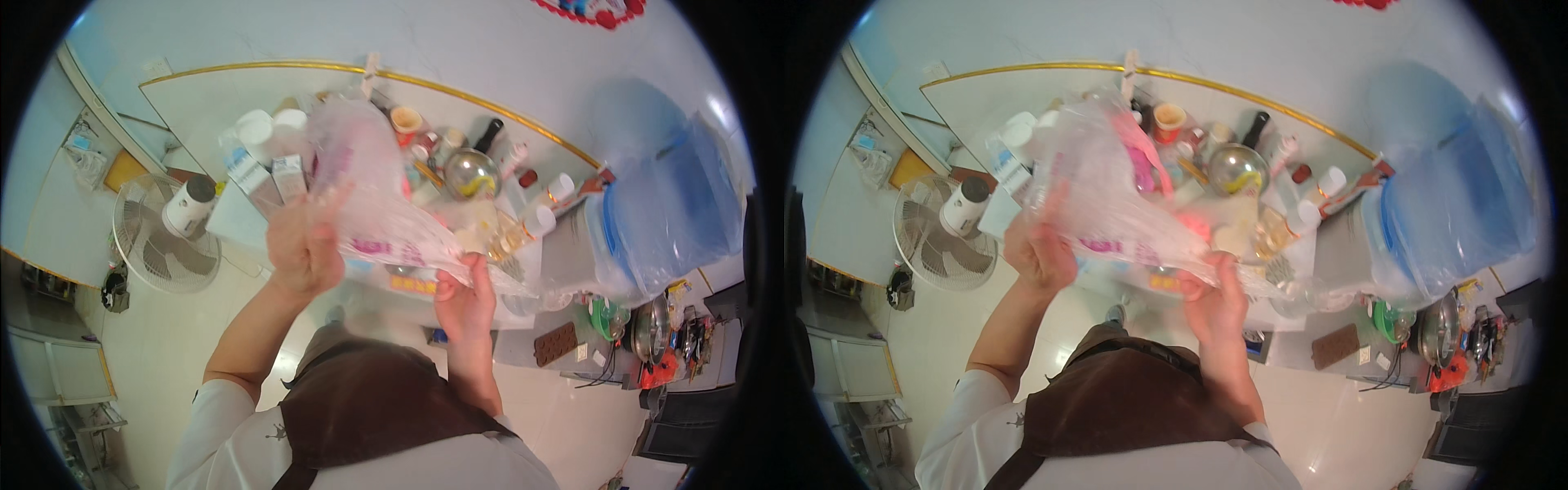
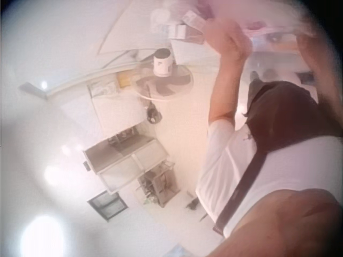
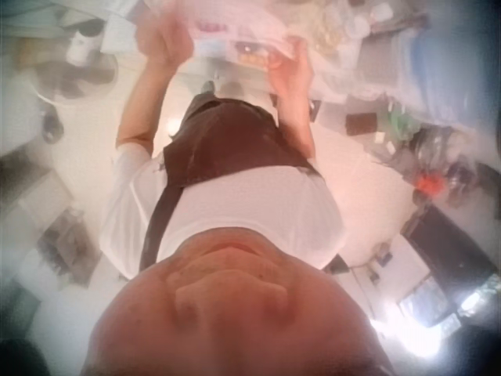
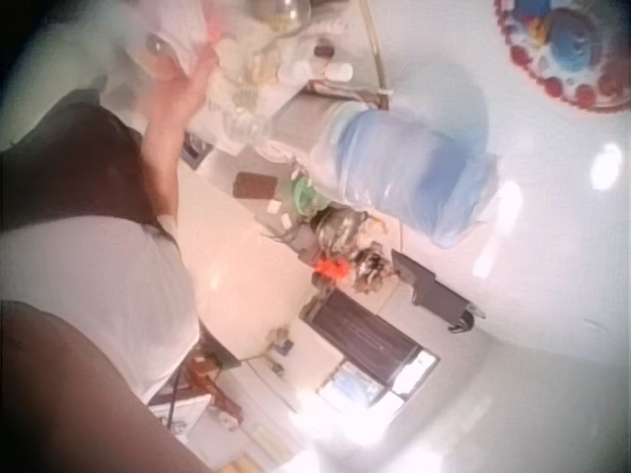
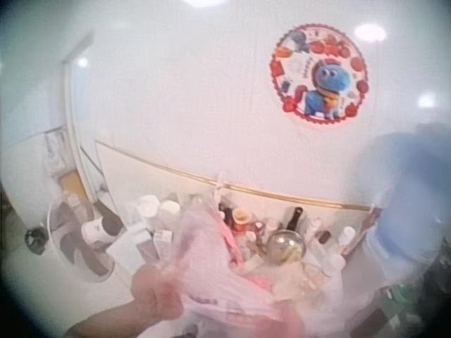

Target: The person unpacks a piece of red meat from a plastic bag and places it on a wooden cutting board. Using a cleaver, the person repeatedly chops the meat into small pieces.

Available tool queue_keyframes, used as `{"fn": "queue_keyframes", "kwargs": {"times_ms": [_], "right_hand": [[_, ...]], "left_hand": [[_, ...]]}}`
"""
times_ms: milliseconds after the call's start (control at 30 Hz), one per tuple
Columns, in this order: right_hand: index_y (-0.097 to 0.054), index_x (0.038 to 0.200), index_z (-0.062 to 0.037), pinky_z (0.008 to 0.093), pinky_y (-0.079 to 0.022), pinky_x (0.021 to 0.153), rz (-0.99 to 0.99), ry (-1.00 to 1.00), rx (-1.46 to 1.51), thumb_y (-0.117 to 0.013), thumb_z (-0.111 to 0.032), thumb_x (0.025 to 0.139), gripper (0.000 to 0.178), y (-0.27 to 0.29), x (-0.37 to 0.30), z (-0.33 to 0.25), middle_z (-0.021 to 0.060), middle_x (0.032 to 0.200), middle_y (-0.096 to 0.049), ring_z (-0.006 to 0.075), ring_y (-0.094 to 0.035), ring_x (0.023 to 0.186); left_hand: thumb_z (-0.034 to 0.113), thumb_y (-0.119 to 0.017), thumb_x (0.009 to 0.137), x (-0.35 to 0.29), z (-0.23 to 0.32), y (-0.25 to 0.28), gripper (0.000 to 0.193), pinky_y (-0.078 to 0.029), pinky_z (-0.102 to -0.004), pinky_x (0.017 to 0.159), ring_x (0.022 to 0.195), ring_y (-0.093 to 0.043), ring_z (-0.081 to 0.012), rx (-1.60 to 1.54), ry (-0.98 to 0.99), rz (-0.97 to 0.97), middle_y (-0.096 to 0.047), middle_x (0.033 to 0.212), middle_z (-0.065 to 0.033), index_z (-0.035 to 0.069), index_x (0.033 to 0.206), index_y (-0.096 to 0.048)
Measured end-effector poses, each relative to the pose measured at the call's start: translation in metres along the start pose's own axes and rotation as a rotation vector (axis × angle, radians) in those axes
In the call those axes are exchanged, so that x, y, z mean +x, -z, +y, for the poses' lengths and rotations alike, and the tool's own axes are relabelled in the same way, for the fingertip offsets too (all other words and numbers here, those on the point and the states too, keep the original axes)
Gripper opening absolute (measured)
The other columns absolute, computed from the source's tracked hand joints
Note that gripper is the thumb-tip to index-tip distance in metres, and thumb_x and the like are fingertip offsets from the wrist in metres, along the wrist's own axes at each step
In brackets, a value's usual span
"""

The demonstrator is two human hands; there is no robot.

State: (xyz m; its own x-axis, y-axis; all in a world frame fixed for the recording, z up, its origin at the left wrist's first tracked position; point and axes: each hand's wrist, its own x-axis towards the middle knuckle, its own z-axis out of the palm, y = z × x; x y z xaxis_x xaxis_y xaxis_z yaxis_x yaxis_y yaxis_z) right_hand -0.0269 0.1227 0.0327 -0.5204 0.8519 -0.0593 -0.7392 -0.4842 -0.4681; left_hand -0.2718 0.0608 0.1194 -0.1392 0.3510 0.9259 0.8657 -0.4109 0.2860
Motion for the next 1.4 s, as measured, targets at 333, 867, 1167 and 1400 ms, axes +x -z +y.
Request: {"fn": "queue_keyframes", "kwargs": {"times_ms": [333, 867, 1167, 1400], "right_hand": [[-0.067, 0.106, -0.0115, 0.0277, -0.061, 0.077, -0.072, 0.287, 0.160, -0.055, -0.032, 0.105, 0.024, -0.034, 0.047, -0.010, 0.0029, 0.104, -0.070, 0.0176, -0.069, 0.091], [-0.059, 0.106, -0.0012, 0.0354, -0.060, 0.073, 0.251, 0.879, -0.737, -0.058, -0.030, 0.103, 0.029, -0.079, 0.058, -0.095, 0.0143, 0.100, -0.065, 0.0301, -0.070, 0.085], [-0.053, 0.099, -0.0048, 0.0361, -0.060, 0.074, 0.188, 0.950, -0.712, -0.070, 0.001, 0.090, 0.020, -0.074, 0.067, -0.093, 0.0138, 0.102, -0.064, 0.0244, -0.068, 0.086], [-0.053, 0.117, -0.0053, 0.0348, -0.057, 0.077, 0.157, 0.886, -0.668, -0.078, -0.004, 0.083, 0.042, -0.084, 0.073, -0.098, 0.0144, 0.119, -0.062, 0.0228, -0.065, 0.094]], "left_hand": [[0.020, -0.062, 0.095, 0.095, -0.124, 0.032, 0.051, -0.052, -0.0396, 0.088, 0.096, -0.066, -0.0283, -0.042, 0.623, -0.609, -0.065, 0.125, -0.0211, -0.005, 0.139, -0.052], [0.006, -0.066, 0.087, 0.055, -0.098, -0.081, 0.020, -0.051, -0.0444, 0.091, 0.110, -0.060, -0.0391, -0.221, 0.052, -0.744, -0.054, 0.133, -0.0221, 0.003, 0.106, -0.070], [0.017, -0.076, 0.083, 0.088, -0.068, -0.101, 0.020, -0.054, -0.0388, 0.082, 0.089, -0.065, -0.0287, -0.514, 0.194, -0.298, -0.065, 0.103, -0.0144, 0.001, 0.092, -0.071], [0.010, -0.074, 0.084, 0.099, -0.061, -0.092, 0.011, -0.050, -0.0327, 0.082, 0.094, -0.064, -0.0199, -0.643, 0.383, -0.344, -0.065, 0.106, -0.0119, 0.000, 0.086, -0.070]]}}
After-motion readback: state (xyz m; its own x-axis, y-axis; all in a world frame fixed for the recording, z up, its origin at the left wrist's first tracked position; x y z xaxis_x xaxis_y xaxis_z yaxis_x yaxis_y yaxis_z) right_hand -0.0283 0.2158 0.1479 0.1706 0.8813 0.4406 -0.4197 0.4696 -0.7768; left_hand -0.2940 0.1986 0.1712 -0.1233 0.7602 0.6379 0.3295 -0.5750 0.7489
